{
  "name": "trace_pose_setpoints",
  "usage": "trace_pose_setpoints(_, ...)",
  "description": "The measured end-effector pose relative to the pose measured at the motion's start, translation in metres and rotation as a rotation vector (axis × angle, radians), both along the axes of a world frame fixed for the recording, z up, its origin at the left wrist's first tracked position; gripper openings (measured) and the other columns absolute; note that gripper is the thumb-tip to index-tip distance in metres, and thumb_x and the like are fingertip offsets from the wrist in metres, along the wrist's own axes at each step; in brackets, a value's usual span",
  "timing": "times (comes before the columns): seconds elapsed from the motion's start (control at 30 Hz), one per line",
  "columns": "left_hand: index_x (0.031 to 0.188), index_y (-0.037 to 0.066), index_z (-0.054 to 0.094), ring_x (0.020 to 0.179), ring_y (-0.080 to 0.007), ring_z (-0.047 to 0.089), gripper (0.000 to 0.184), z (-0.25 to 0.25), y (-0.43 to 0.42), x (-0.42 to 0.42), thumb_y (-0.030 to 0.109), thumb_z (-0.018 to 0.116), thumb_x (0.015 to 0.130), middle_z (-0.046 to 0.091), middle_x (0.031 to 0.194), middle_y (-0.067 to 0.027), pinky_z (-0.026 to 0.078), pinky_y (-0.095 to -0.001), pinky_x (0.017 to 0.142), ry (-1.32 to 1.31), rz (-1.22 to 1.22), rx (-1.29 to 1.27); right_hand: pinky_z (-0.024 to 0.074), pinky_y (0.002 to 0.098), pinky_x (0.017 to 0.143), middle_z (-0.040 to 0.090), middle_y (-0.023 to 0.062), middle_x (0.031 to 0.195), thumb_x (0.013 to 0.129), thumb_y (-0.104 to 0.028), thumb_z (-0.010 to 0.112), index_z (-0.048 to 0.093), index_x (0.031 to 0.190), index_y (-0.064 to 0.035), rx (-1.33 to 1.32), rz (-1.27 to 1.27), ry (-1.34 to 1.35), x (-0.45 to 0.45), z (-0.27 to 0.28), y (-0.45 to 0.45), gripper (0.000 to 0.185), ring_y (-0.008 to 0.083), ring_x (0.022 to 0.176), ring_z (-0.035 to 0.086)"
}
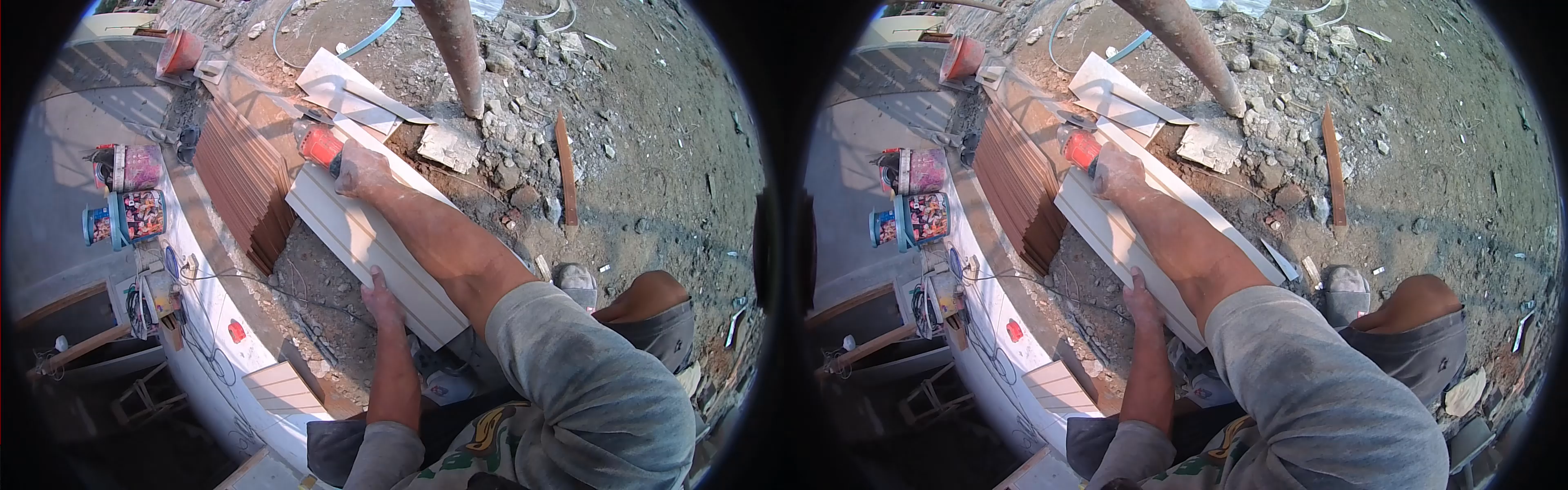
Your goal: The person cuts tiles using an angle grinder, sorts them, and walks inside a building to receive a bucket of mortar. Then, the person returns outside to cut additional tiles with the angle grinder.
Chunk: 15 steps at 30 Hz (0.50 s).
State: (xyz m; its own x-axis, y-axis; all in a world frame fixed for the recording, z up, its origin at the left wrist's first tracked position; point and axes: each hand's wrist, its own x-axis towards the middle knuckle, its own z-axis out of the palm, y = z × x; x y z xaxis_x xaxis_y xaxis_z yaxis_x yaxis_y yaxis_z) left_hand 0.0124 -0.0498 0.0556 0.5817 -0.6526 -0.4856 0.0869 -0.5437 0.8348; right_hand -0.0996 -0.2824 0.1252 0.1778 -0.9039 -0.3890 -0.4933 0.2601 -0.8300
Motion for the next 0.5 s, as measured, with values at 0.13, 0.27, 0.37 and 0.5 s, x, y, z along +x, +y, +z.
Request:
trace_pose_setpoints(0.13, 0.121, -0.009, 0.046, 0.093, -0.0276, 0.061, 0.058, -0.0007, 0.0002, -0.0002, 0.04, 0.058, 0.092, 0.058, 0.111, -0.0202, 0.052, -0.0384, 0.079, 0.006, -0.003, -0.023, 0.0498, 0.0396, 0.087, 0.065, 0.0246, 0.103, 0.066, -0.013, 0.065, 0.049, 0.113, 0.0052, 0.012, 0.003, 0.003, -0.0008, 0.0009, -0.0004, 0.053, 0.0363, 0.102, 0.063)
trace_pose_setpoints(0.27, 0.121, -0.009, 0.046, 0.093, -0.0272, 0.061, 0.058, -0.0006, -0.0002, -0.0005, 0.039, 0.059, 0.092, 0.058, 0.111, -0.0196, 0.052, -0.0382, 0.079, 0.008, 0.013, -0.009, 0.0502, 0.0392, 0.087, 0.065, 0.024, 0.103, 0.066, -0.014, 0.067, 0.049, 0.113, 0.0048, 0.027, 0.01, -0.004, -0.0022, 0.0027, -0.0014, 0.054, 0.0359, 0.101, 0.063)
trace_pose_setpoints(0.37, 0.12, -0.009, 0.046, 0.093, -0.0271, 0.061, 0.057, -0.0022, -0.0002, -0.0008, 0.039, 0.06, 0.091, 0.058, 0.111, -0.0195, 0.052, -0.038, 0.079, 0.018, 0.04, -0.017, 0.0504, 0.0391, 0.087, 0.065, 0.0237, 0.103, 0.065, -0.015, 0.068, 0.049, 0.113, 0.0043, 0.017, -0.003, -0.006, -0.0007, 0.0004, -0.0024, 0.055, 0.0354, 0.102, 0.063)
trace_pose_setpoints(0.5, 0.121, -0.009, 0.046, 0.093, -0.0272, 0.061, 0.057, 0.0024, -0.0011, -0.0056, 0.038, 0.06, 0.091, 0.058, 0.111, -0.0194, 0.052, -0.038, 0.079, 0.02, 0.062, -0.021, 0.0505, 0.039, 0.087, 0.065, 0.0237, 0.104, 0.065, -0.016, 0.068, 0.049, 0.113, 0.0042, 0.03, 0.011, -0.002, -0.0017, 0.0022, -0.0033, 0.055, 0.0351, 0.102, 0.063)
